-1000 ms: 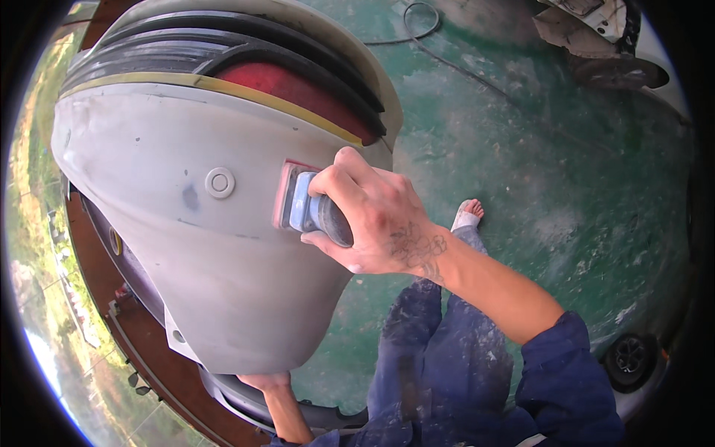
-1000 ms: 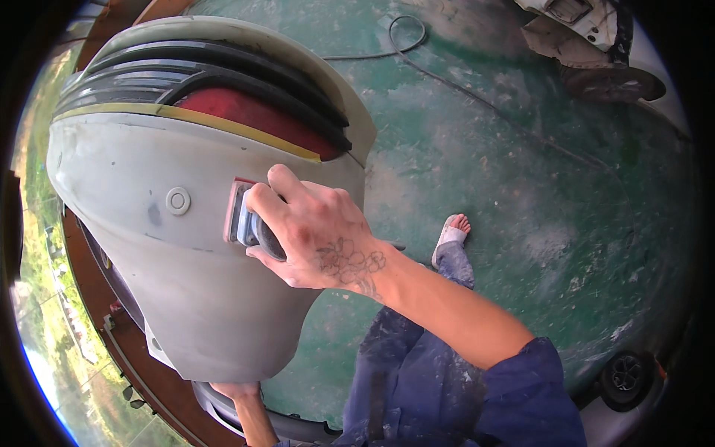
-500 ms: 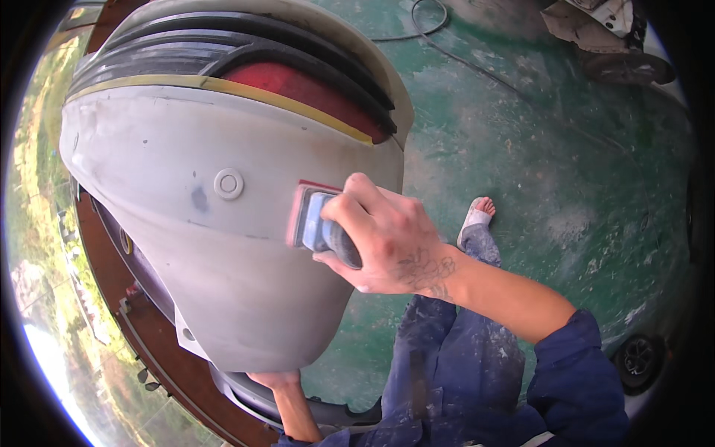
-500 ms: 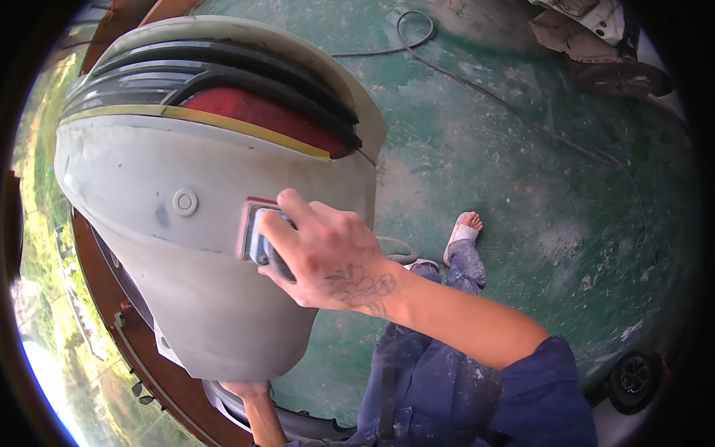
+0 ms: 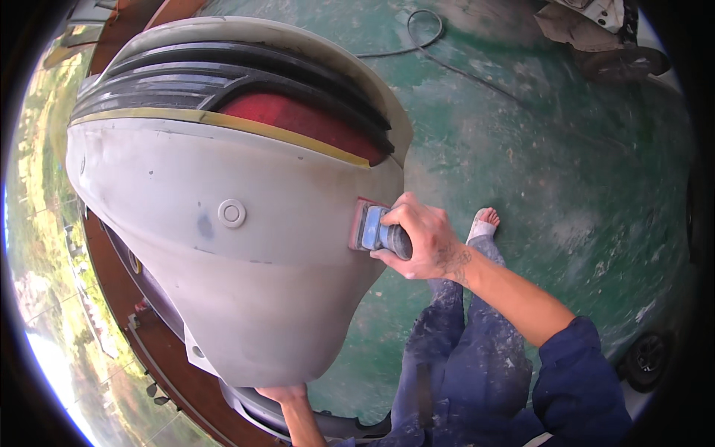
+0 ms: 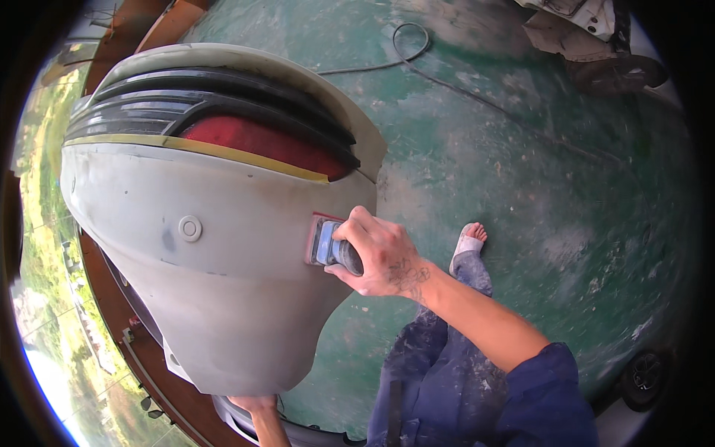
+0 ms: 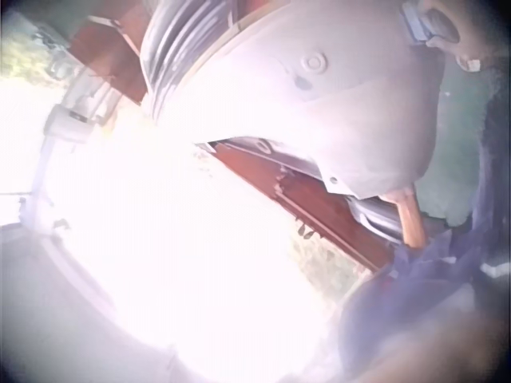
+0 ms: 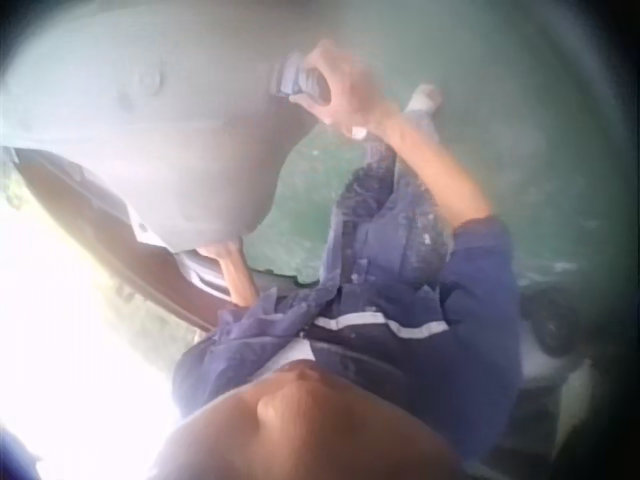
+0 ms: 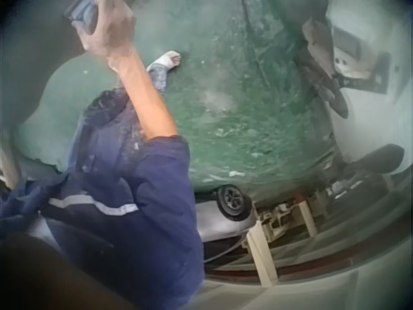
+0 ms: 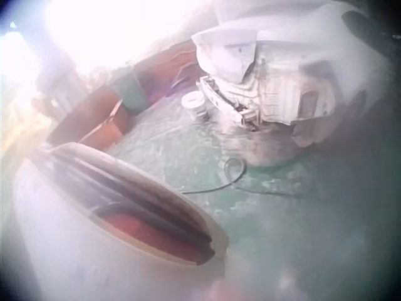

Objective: The person uses a handheld electric sander to smooth the surface of a white car bumper. They systematically move the tool across the curved exterior, focusing on the edges and main body of the part.

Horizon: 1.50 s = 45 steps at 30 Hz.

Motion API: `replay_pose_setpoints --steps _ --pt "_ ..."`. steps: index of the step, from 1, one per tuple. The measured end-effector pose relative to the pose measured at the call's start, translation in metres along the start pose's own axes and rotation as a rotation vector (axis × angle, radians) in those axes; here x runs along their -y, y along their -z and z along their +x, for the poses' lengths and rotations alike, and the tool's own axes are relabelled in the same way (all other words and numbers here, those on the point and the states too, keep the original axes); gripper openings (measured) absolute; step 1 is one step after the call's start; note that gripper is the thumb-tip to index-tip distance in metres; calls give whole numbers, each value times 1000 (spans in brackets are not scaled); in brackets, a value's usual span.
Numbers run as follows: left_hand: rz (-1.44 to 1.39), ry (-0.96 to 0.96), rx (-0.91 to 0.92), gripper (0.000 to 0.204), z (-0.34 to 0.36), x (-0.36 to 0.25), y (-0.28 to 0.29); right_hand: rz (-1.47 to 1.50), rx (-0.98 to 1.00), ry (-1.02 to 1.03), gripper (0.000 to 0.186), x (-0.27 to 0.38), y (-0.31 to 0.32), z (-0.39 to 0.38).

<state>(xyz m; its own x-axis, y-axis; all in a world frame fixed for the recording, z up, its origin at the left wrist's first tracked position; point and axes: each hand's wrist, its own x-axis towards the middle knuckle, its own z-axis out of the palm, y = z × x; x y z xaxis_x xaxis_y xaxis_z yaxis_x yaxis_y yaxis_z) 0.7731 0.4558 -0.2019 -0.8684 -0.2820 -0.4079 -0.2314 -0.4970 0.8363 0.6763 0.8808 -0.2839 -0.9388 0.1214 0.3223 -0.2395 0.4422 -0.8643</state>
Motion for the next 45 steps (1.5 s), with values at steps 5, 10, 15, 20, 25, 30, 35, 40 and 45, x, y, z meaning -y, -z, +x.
replay_pose_setpoints --steps 5,10,15,20,25,30,35,40,45 --pt "25 0 -20 62 -1 0 -3 -75 -8 72 56 34 13 61" --pt "63 1 -7 62 2 -2 12 -133 44 88 56 79 16 110" --pt "37 18 -27 63 -1 -2 -6 -17 74 -11 57 48 18 76" --pt "34 17 -8 63 1 2 -1 20 57 -97 52 -9 15 22" --pt "11 35 -14 63 1 -1 -3 36 52 -127 53 -29 14 8" --pt "23 39 23 64 3 -2 1 -1 -88 23 55 2 10 46" --pt "39 46 71 64 6 -5 13 17 -79 5 52 14 14 73" --pt "31 58 96 64 6 -6 12 43 -44 -76 53 -41 11 22" --pt "-7 71 118 65 7 -4 7 82 -55 -149 53 -57 8 9"
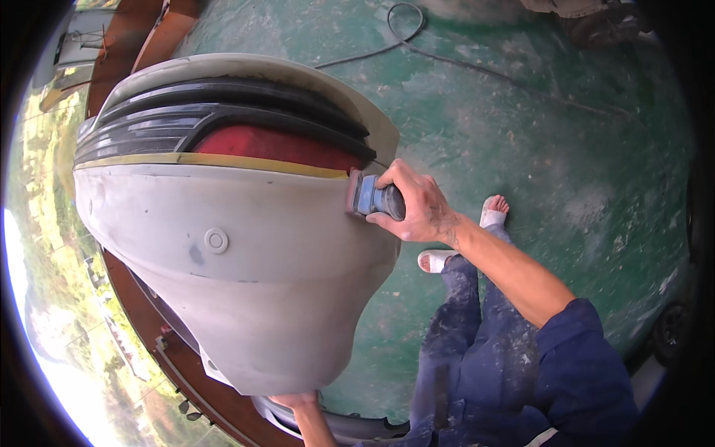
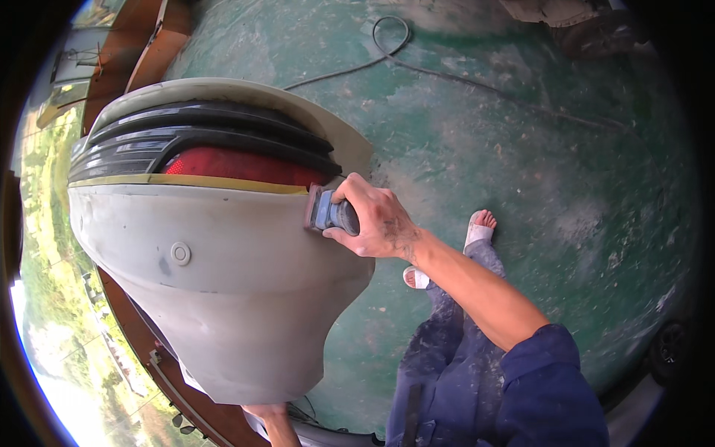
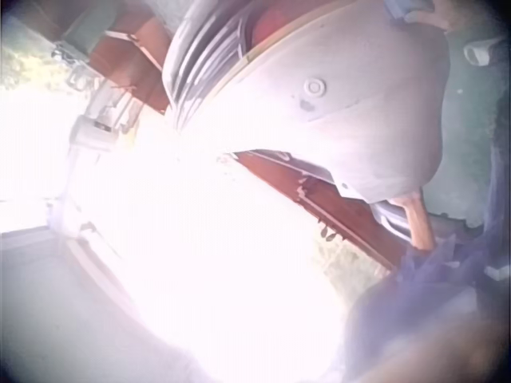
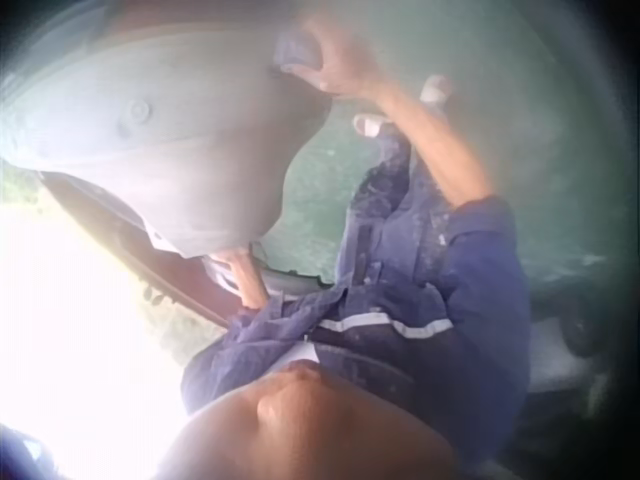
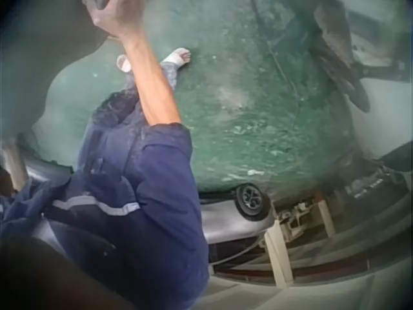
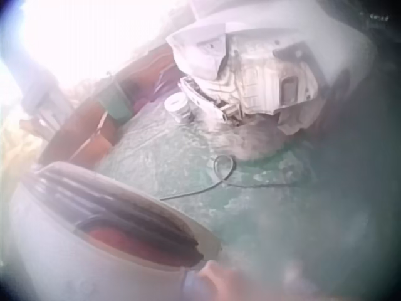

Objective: The person uses a handheld electric sander to smooth the surface of a white car bumper. They systematically move the tool across the curved exterior, focusing on the edges and main body of the part.

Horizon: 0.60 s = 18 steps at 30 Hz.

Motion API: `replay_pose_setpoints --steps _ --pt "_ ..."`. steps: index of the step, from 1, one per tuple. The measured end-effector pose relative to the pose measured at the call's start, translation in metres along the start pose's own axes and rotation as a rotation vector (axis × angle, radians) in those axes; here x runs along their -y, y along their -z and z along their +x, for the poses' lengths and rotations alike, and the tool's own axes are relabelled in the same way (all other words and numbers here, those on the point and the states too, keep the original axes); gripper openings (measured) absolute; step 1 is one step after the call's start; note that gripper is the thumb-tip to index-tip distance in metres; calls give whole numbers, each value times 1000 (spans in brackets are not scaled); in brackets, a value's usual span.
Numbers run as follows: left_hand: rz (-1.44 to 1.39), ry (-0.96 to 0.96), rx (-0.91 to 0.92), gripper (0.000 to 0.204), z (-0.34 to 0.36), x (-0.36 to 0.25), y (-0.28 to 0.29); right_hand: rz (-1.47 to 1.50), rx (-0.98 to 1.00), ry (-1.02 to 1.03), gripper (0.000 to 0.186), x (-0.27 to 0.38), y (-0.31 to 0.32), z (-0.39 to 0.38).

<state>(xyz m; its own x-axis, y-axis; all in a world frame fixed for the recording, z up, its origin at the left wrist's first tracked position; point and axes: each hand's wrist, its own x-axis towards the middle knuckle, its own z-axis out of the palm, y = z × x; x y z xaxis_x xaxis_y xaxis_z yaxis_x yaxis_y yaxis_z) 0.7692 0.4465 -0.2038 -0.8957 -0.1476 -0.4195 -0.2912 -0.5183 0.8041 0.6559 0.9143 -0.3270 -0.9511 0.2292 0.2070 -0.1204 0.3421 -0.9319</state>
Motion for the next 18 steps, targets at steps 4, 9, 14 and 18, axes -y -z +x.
replay_pose_setpoints --steps 4,9,14,18 --pt "59 -7 15 66 -2 2 -9 29 -36 130 53 40 -3 30" --pt "48 -35 -2 66 -1 1 6 -2 -53 122 55 67 -10 38" --pt "139 -64 53 66 -2 1 26 78 -92 -122 55 11 -20 -8" --pt "79 -41 -38 65 -5 -1 3 165 -161 -449 53 -38 -37 -36"
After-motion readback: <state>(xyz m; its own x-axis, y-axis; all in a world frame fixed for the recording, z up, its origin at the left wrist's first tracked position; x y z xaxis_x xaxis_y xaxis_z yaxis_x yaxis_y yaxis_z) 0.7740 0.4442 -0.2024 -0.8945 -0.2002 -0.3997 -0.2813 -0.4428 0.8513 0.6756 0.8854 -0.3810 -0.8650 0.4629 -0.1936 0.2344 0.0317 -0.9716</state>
